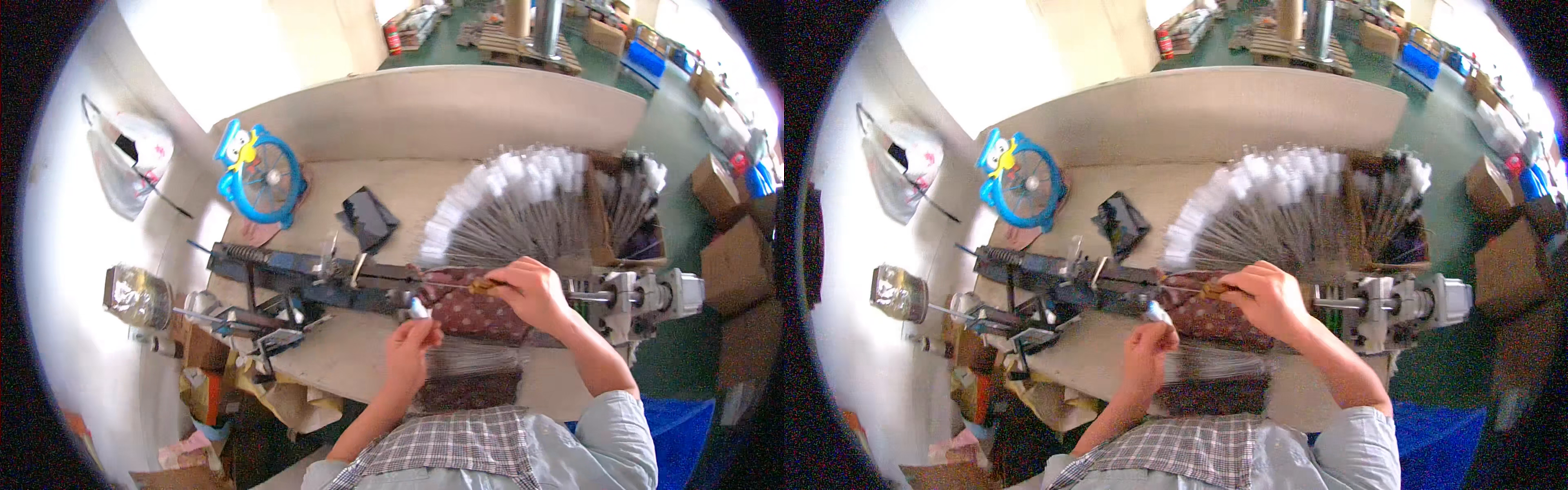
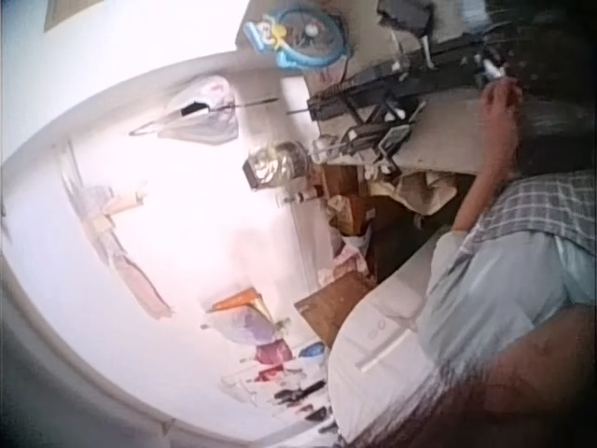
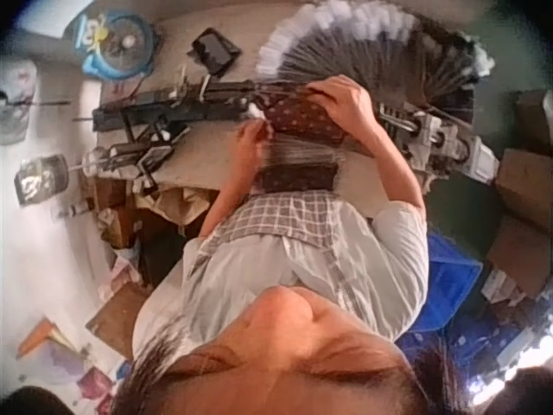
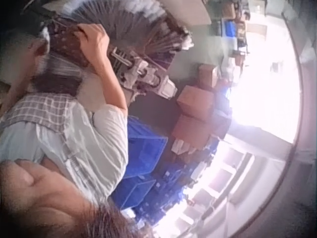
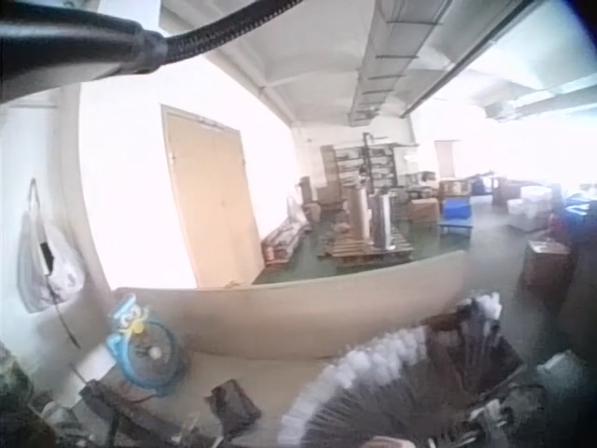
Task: Assembling fine filament bundles into a metal fixture to create brushes.
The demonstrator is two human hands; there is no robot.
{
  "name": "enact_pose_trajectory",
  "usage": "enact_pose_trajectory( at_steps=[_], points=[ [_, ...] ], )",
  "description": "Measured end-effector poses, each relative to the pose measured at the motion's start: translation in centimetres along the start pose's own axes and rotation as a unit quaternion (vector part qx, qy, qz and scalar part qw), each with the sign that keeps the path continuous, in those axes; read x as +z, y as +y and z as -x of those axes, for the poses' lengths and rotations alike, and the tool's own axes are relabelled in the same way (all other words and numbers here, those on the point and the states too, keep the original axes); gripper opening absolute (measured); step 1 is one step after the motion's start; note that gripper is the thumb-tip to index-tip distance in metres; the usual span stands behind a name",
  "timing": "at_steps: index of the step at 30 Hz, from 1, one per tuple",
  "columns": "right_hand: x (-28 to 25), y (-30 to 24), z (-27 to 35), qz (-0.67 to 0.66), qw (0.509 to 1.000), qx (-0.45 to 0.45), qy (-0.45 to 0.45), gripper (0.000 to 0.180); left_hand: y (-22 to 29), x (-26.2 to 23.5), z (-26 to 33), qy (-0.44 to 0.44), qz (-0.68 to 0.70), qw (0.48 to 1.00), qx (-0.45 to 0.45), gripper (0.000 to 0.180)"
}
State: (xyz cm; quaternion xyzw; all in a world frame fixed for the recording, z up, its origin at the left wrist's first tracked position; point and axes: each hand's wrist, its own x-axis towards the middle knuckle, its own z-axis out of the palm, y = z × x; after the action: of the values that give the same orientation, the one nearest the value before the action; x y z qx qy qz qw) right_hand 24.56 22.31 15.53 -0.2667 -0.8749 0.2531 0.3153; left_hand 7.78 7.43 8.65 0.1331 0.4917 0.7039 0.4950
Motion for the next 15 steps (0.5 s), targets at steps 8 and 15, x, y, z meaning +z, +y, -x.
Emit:
enact_pose_trajectory(
  at_steps=[8, 15],
  points=[
    [-1.1, 1.7, 1.9, -0.097, 0.99, 0.098, -0.016, 0.021, -2.5, 5.2, -3.4, -0.081, -0.076, 0.993, 0.028, 0.012],
    [-1.9, 2.3, 2.4, -0.077, 0.996, -0.004, -0.039, 0.019, -2.9, 5.5, -3.1, -0.015, -0.08, 0.996, 0.036, 0.013]
  ],
)
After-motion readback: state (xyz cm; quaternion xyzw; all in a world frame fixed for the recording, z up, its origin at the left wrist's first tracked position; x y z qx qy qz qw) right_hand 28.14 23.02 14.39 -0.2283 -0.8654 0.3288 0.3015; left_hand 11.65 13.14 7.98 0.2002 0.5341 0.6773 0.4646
